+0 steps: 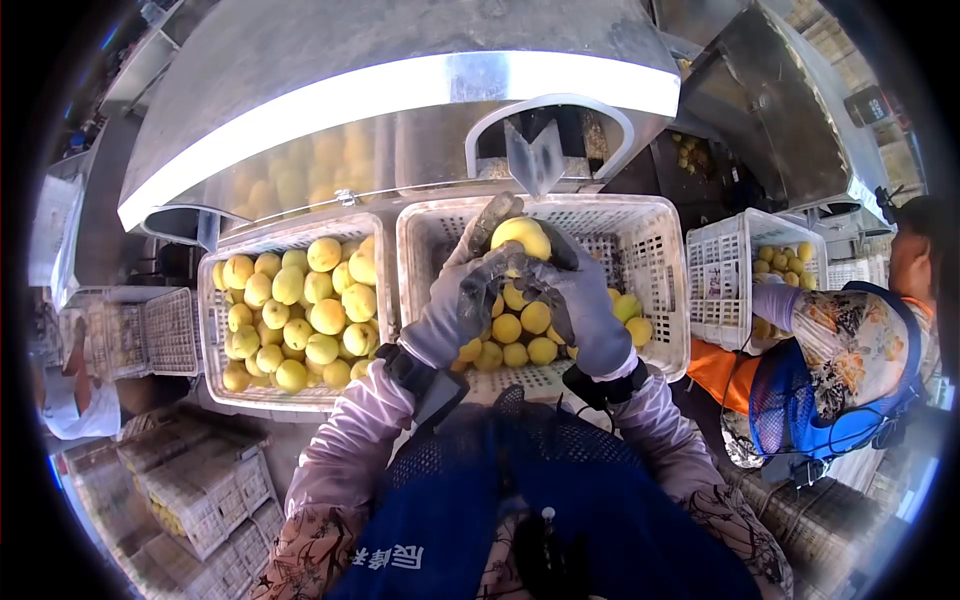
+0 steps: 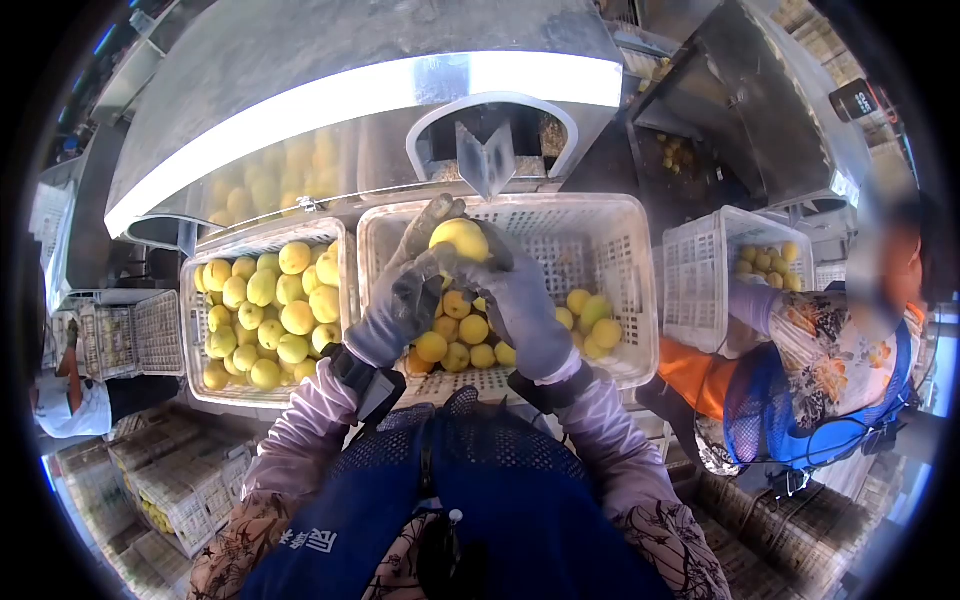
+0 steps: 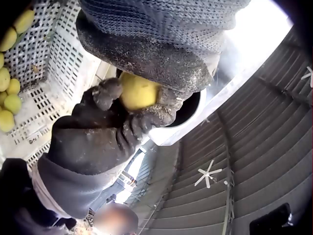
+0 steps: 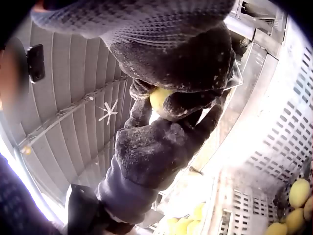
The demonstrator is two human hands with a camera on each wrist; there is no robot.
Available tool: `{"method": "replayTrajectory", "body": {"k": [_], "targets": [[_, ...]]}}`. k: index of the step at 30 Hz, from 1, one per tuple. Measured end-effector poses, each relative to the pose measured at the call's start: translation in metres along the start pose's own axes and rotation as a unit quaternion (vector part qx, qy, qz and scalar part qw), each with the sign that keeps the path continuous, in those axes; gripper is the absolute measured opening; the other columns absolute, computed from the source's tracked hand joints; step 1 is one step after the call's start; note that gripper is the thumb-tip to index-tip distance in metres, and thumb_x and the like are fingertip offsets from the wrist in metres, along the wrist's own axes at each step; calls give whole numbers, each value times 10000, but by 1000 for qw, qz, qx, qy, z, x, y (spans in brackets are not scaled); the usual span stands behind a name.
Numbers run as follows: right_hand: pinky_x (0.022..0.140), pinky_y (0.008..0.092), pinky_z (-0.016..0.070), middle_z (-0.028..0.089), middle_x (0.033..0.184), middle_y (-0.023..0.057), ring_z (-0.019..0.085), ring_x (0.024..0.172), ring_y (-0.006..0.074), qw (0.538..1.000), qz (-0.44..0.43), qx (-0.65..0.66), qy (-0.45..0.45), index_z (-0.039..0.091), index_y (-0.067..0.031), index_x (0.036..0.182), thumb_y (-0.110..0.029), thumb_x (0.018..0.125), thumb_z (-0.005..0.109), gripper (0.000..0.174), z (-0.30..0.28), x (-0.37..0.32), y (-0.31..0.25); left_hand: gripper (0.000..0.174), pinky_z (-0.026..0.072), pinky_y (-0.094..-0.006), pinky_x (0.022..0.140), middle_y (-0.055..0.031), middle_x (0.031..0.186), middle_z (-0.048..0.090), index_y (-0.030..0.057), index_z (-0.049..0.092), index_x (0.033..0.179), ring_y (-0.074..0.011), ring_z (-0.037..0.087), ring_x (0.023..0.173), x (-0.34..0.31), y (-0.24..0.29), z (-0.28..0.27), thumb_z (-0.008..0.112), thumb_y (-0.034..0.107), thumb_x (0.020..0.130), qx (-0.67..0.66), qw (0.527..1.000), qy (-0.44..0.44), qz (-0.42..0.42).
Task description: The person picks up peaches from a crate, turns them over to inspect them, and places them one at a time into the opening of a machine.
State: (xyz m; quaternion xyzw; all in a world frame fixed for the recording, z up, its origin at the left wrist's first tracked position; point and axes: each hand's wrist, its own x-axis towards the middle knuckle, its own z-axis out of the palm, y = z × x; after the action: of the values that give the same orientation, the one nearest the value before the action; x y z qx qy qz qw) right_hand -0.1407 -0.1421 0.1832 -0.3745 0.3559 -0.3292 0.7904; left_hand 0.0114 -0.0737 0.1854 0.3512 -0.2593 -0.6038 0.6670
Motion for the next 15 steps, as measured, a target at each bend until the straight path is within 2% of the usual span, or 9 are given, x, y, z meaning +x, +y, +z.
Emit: {"method": "replayTrajectory", "body": {"k": [1,2,3,4,6,9,10,13,15], "targets": [[920,300,529,650,1233,112,647,1052,198,998,-2,-64,23,505,46,1446,-95,783,876,773,2,2,-5,556,495,-239,952,-69,1383,577,50,339,1601,-122,598,1111,3,2,-1,517,103,1076,-63,998,-5,-21],[920,300,529,650,1233,112,647,1052,198,998,-7,-66,21,505,46,1446,-95,783,876,773,5,7,-11,505,530,-302,1034,-69,1408,610,71,466,1537,-140,629,1204,6,4,-9,600,111,1052,-85,995,-7,-44],[936,326,529,640,1244,148,653,1064,238,954,-150,-252,58,515,54,1419,-133,789,881,752,8,14,-19,505,530,-302,1034,-69,1408,610,71,466,1537,-140,629,1204,9,2,-11,600,111,1052,-85,996,-11,-39],[952,351,529,631,1255,184,660,1076,278,855,-285,-423,92,525,61,1392,-172,795,886,736,11,20,-25,498,494,-324,1083,-83,1449,576,52,438,1549,-163,597,1260,8,1,-12,560,134,1073,-104,994,1,-36],[952,376,532,618,1260,206,660,1086,308,832,-296,-453,125,532,66,1361,-200,793,892,724,6,46,-22,510,383,-381,1204,-135,1561,458,3,345,1583,-247,497,1408,4,-10,-26,451,176,1114,-101,995,-22,-12],[944,428,539,594,1263,227,660,1096,358,810,-238,-508,173,545,73,1275,-275,778,908,706,-3,86,-15,514,401,-397,1202,-167,1577,428,10,316,1594,-296,472,1439,-16,-39,-74,434,129,1108,-22,998,-52,6],[942,429,540,596,1253,227,658,1097,370,798,-238,-520,192,548,77,1261,-290,774,909,709,2,90,-14,495,430,-409,1187,-178,1590,405,5,337,1580,-306,473,1441,-26,-43,-86,424,97,1101,153,986,-53,28],[923,441,548,595,1224,241,659,1076,401,772,-264,-532,229,560,73,1225,-322,768,909,698,16,111,-12,490,457,-412,1167,-187,1585,408,-2,353,1567,-317,486,1431,-49,-48,-102,431,46,1086,111,993,-4,-48],[980,472,530,569,1268,250,632,1116,430,760,-198,-547,291,544,43,1272,-290,713,941,762,29,135,-22,491,462,-405,1161,-186,1581,409,16,365,1566,-315,501,1415,-48,-53,-107,440,39,1081,55,996,23,-69]]}}
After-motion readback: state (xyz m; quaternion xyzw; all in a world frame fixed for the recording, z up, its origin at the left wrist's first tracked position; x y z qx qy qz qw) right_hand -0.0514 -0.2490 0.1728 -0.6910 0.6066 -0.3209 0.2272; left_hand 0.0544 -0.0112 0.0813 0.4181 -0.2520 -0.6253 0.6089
